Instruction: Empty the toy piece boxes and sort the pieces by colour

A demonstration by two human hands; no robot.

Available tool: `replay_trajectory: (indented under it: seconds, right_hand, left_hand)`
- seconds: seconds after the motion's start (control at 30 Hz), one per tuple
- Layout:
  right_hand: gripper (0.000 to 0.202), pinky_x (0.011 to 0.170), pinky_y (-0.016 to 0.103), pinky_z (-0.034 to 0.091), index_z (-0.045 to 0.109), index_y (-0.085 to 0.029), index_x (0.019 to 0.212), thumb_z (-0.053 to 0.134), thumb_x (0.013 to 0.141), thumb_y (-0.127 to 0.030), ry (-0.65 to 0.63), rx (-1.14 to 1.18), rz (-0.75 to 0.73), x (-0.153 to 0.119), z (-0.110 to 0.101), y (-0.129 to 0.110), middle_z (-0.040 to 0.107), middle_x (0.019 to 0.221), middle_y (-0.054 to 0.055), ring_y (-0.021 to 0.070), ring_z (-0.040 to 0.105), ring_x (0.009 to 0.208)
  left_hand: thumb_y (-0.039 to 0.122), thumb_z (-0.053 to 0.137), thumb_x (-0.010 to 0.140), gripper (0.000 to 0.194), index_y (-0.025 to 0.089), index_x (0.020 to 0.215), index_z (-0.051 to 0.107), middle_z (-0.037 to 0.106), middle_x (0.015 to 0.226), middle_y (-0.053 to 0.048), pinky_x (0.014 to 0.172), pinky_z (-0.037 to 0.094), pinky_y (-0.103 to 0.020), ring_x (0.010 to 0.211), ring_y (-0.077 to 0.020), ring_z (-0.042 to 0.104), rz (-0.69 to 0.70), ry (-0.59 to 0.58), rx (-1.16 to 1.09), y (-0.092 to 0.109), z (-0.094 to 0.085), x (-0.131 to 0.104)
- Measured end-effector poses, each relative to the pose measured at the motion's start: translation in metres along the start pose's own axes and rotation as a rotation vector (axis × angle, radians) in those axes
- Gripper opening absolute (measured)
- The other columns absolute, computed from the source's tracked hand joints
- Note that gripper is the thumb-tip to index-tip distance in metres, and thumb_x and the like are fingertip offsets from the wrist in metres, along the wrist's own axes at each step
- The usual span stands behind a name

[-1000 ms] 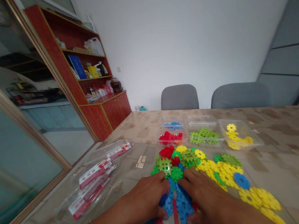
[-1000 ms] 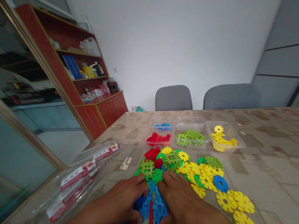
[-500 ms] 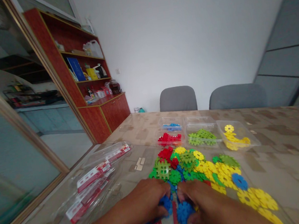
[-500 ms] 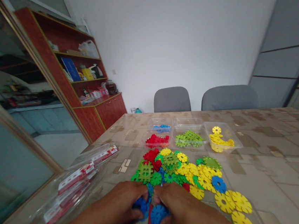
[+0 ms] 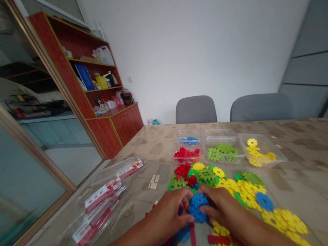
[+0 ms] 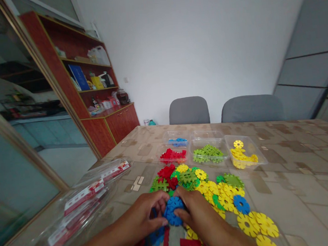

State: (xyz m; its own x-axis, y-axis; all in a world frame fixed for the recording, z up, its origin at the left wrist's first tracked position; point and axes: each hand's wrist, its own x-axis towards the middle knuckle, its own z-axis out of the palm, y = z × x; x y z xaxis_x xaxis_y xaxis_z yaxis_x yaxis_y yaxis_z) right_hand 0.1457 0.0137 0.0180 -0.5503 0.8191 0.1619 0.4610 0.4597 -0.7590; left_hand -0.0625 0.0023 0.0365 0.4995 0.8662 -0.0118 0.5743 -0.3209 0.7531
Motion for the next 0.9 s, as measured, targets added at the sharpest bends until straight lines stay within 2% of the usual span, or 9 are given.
replay_trajectory:
  seconds: [0.1, 0.27, 0.43, 0.57, 0.67, 0.8, 0.9]
  right_hand:
    - [0.009, 0.056, 0.023, 0.041, 0.049, -0.022, 0.084, 0.055, 0.085, -0.015, -0.002, 0.066, 0.017, 0.000, 0.003, 0.002, 0.059, 0.065, -0.004, 0.0142, 0.058, 0.057]
    - [0.011, 0.050, 0.023, 0.043, 0.045, -0.023, 0.080, 0.054, 0.086, -0.025, -0.040, 0.220, 0.083, 0.001, 0.002, -0.002, 0.056, 0.060, -0.005, 0.0147, 0.060, 0.052]
    - [0.014, 0.052, 0.024, 0.046, 0.044, -0.023, 0.081, 0.055, 0.085, -0.031, -0.079, 0.308, 0.099, 0.002, -0.002, -0.011, 0.055, 0.062, -0.005, 0.0144, 0.061, 0.054]
    - [0.010, 0.052, 0.024, 0.045, 0.047, -0.023, 0.085, 0.052, 0.087, -0.030, 0.011, 0.220, 0.100, 0.003, -0.016, -0.012, 0.056, 0.063, -0.005, 0.0151, 0.061, 0.054]
    - [0.008, 0.053, 0.026, 0.043, 0.049, -0.022, 0.084, 0.050, 0.087, -0.029, 0.096, 0.140, 0.078, 0.005, -0.027, -0.010, 0.055, 0.067, -0.003, 0.0150, 0.058, 0.055]
    - [0.009, 0.055, 0.026, 0.038, 0.055, -0.020, 0.082, 0.051, 0.087, -0.027, 0.091, 0.071, 0.039, 0.006, -0.033, -0.003, 0.054, 0.066, -0.003, 0.0151, 0.051, 0.059]
    - [0.009, 0.055, 0.024, 0.035, 0.058, -0.020, 0.082, 0.050, 0.087, -0.022, 0.077, 0.058, 0.029, 0.006, -0.032, 0.002, 0.054, 0.066, -0.003, 0.0139, 0.048, 0.059]
  left_hand:
    - [0.016, 0.074, 0.071, 0.022, 0.019, 0.086, 0.058, 0.059, 0.076, 0.005, 0.065, 0.038, -0.021, 0.072, -0.0130, 0.055, 0.005, 0.037, -0.029, -0.003, 0.004, 0.001]
    - [0.019, 0.069, 0.077, 0.016, 0.020, 0.090, 0.059, 0.060, 0.081, 0.003, 0.068, 0.038, -0.022, 0.076, -0.0143, 0.055, 0.058, 0.081, 0.002, -0.009, 0.009, 0.003]
    - [0.024, 0.072, 0.077, 0.017, 0.020, 0.088, 0.060, 0.061, 0.086, 0.002, 0.072, 0.037, -0.024, 0.083, -0.0164, 0.055, 0.087, 0.118, 0.068, -0.012, 0.013, 0.005]
    - [0.024, 0.067, 0.079, 0.011, 0.018, 0.081, 0.059, 0.058, 0.077, 0.003, 0.067, 0.035, -0.023, 0.074, -0.0151, 0.053, 0.054, 0.112, 0.037, -0.011, 0.009, 0.006]
    - [0.021, 0.063, 0.078, 0.007, 0.017, 0.077, 0.057, 0.055, 0.071, 0.004, 0.062, 0.036, -0.022, 0.068, -0.0133, 0.051, -0.006, 0.086, -0.085, -0.012, 0.005, 0.008]
    - [0.027, 0.064, 0.075, 0.014, 0.017, 0.077, 0.054, 0.054, 0.064, 0.005, 0.051, 0.037, -0.021, 0.056, -0.0121, 0.052, -0.114, 0.075, -0.291, -0.015, 0.002, 0.015]
    - [0.036, 0.069, 0.072, 0.026, 0.017, 0.078, 0.052, 0.052, 0.057, 0.006, 0.041, 0.034, -0.019, 0.047, -0.0110, 0.049, -0.138, 0.083, -0.356, -0.018, -0.006, 0.027]
